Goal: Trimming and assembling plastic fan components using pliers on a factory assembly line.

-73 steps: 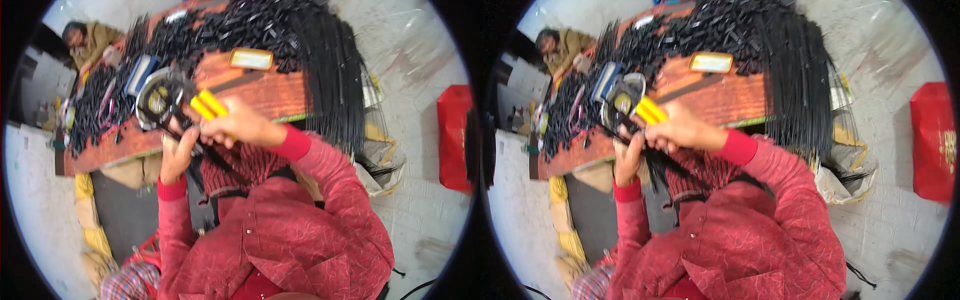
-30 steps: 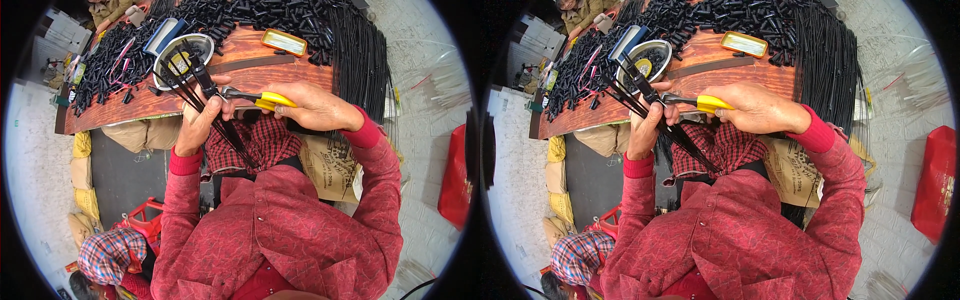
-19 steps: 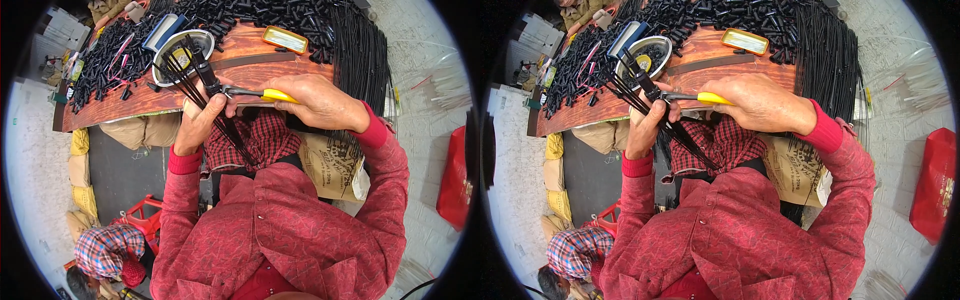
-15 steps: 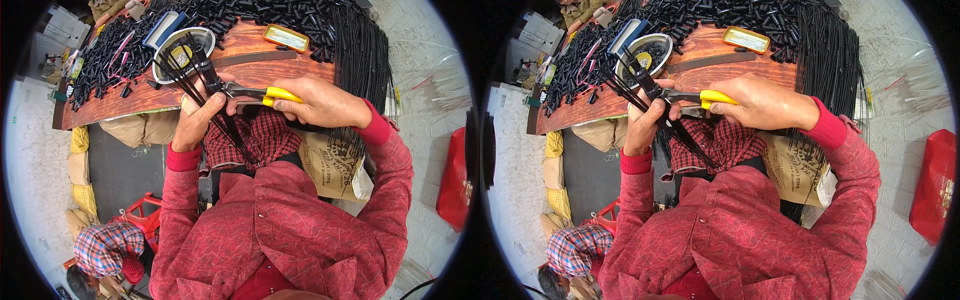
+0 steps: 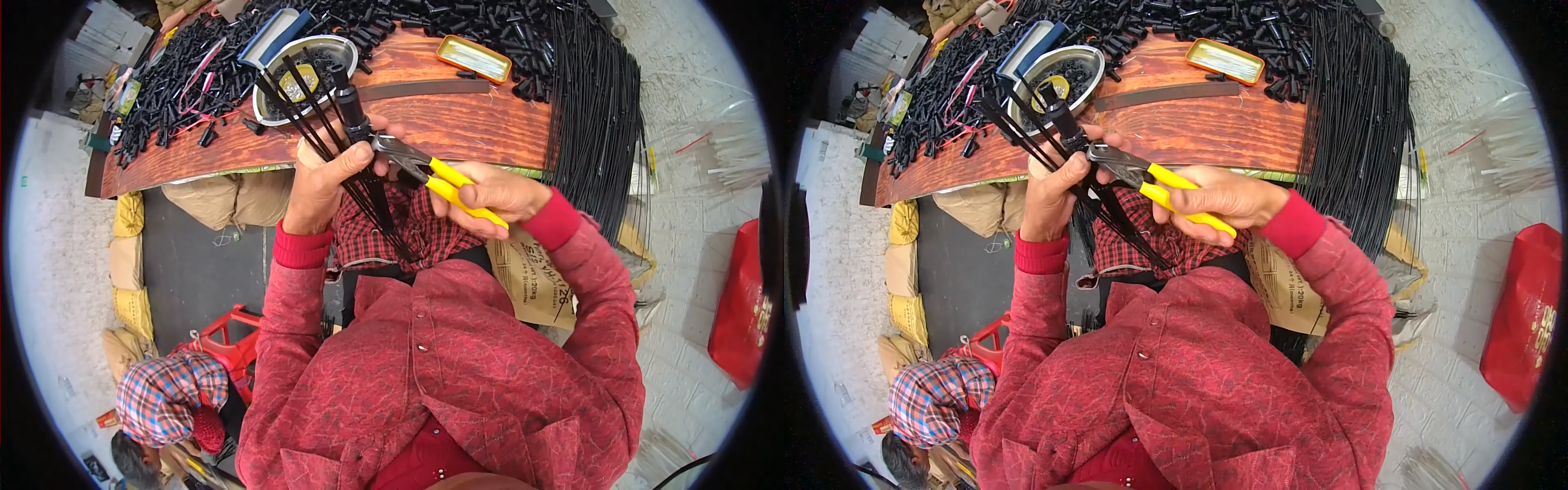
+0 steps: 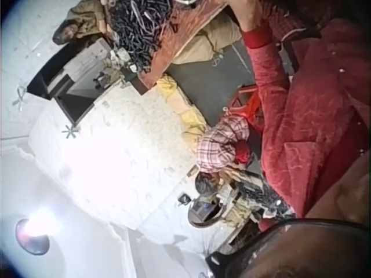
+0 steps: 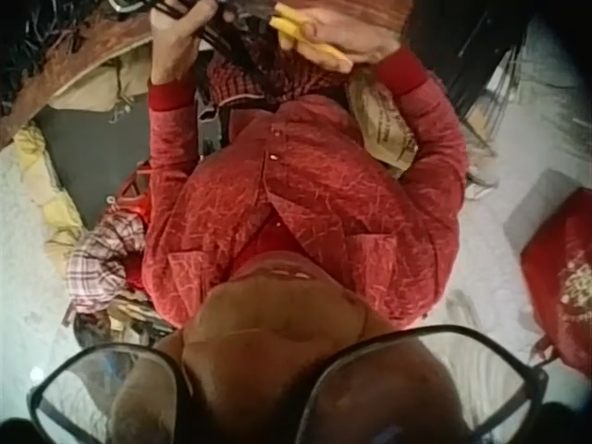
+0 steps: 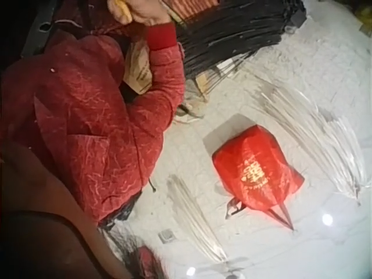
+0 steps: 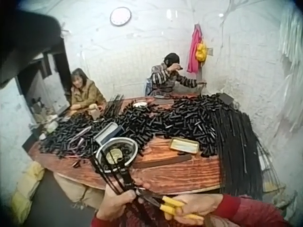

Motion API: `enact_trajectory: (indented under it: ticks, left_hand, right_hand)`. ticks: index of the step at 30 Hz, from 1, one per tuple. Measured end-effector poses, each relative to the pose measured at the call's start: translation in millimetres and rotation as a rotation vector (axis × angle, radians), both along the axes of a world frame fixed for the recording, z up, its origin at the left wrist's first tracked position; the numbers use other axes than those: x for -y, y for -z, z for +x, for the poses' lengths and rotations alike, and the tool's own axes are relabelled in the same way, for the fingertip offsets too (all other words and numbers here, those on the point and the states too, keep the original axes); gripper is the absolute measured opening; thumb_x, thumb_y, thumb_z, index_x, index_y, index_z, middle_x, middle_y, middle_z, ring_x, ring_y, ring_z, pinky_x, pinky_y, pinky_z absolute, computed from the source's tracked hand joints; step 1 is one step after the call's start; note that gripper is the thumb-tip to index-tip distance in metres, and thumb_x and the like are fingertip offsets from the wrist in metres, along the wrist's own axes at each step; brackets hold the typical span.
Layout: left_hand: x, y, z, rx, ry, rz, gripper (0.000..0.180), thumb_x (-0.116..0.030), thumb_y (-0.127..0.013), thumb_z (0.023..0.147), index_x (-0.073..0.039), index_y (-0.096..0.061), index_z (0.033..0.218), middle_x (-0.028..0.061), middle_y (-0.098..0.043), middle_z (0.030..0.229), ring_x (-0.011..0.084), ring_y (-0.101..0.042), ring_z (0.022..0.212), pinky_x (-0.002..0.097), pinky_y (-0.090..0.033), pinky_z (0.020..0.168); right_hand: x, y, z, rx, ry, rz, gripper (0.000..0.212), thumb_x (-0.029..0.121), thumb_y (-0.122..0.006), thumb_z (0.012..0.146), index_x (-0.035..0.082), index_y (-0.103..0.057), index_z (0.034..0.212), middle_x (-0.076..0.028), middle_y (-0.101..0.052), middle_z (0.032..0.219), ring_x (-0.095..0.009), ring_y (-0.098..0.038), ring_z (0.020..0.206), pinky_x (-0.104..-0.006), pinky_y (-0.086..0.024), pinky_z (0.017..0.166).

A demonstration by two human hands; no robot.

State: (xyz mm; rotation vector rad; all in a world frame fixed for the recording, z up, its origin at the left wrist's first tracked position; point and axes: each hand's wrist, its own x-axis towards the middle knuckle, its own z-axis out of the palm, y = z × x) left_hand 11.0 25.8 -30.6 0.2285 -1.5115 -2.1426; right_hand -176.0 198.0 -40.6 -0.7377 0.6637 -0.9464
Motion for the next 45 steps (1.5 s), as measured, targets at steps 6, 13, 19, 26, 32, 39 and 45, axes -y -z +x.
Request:
enact_trajectory:
  ticks: [6, 13, 19, 26, 32, 39, 45]
  left_hand:
    - [-1, 1, -4, -0.015, -0.097, 0.003, 0.035, -0.011, -0.069, 0.084, 0.006, -0.059, 0.113, 0.0188, -0.068, 0.107, 0.0142, -0.061, 0.072, 0.0274, -0.052, 0.069]
    - [-2, -9, -2, 0.01, 0.028, -0.086, 0.041, -0.015, -0.068, 0.084, 0.007, -0.06, 0.117, 0.0102, -0.067, 0.094, 0.0128, -0.061, 0.072, 0.0265, -0.051, 0.069]
    - [-1, -11, 1, 0.04, 0.08, -0.093, 0.038, -0.02, -0.067, 0.087, 0.006, -0.061, 0.114, 0.0152, -0.067, 0.107, 0.0124, -0.06, 0.072, 0.027, -0.05, 0.069]
    - [-3, -1, -4, -0.017, -0.068, -0.018, 0.035, -0.015, -0.067, 0.086, 0.006, -0.06, 0.114, 0.0163, -0.067, 0.107, 0.0129, -0.06, 0.072, 0.0281, -0.051, 0.069]
    - [2, 4, -4, -0.002, -0.027, -0.061, 0.044, -0.016, -0.068, 0.084, 0.007, -0.058, 0.121, 0.0187, -0.066, 0.113, 0.0141, -0.061, 0.07, 0.0277, -0.051, 0.068]
    - [-5, -2, -5, -0.105, 0.167, 0.03, 0.05, -0.022, -0.068, 0.086, 0.004, -0.054, 0.127, 0.019, -0.061, 0.121, 0.0097, -0.053, 0.067, 0.0221, -0.045, 0.062]
    - [1, 18, 8, -0.182, 0.16, 0.153, 0.043, -0.024, -0.066, 0.088, 0.001, -0.056, 0.121, 0.0226, -0.062, 0.116, 0.0073, -0.05, 0.066, 0.02, -0.042, 0.06]
  right_hand:
    - [-4, -32, -4, -1.314, 0.609, -0.655, 0.025, 0.023, -0.065, 0.09, 0.006, -0.063, 0.108, -0.004, -0.065, 0.09, -0.006, -0.058, 0.07, -0.0207, -0.044, 0.055]
    - [-12, -85, -16, -0.459, -0.007, 0.312, 0.079, 0.064, -0.022, 0.098, -0.003, -0.064, 0.096, -0.005, -0.048, 0.047, -0.01, -0.039, 0.031, -0.0221, -0.034, 0.033]
    - [-21, -9, 4, 0.078, 0.06, 0.542, 0.08, 0.069, -0.023, 0.094, -0.002, -0.06, 0.087, -0.005, -0.042, 0.041, -0.011, -0.036, 0.026, -0.0235, -0.03, 0.024]
    - [0, -32, -24, -1.224, 0.543, -0.808, 0.042, 0.042, -0.059, 0.093, 0.003, -0.059, 0.109, -0.004, -0.06, 0.078, -0.006, -0.052, 0.049, -0.0228, -0.041, 0.044]
    - [-9, -96, -12, -1.177, 0.182, -0.116, 0.043, 0.041, -0.047, 0.099, 0.0, -0.062, 0.105, -0.002, -0.057, 0.065, -0.008, -0.049, 0.045, -0.0237, -0.04, 0.044]
    - [-17, -12, -4, 0.294, -0.097, 0.502, 0.088, 0.073, -0.019, 0.092, -0.005, -0.057, 0.107, -0.004, -0.042, 0.051, -0.007, -0.032, 0.033, -0.0199, -0.027, 0.027]
    - [-14, -14, 31, 0.201, 0.052, 0.377, 0.083, 0.07, -0.023, 0.094, -0.005, -0.057, 0.1, -0.003, -0.039, 0.049, -0.006, -0.03, 0.031, -0.0199, -0.026, 0.025]
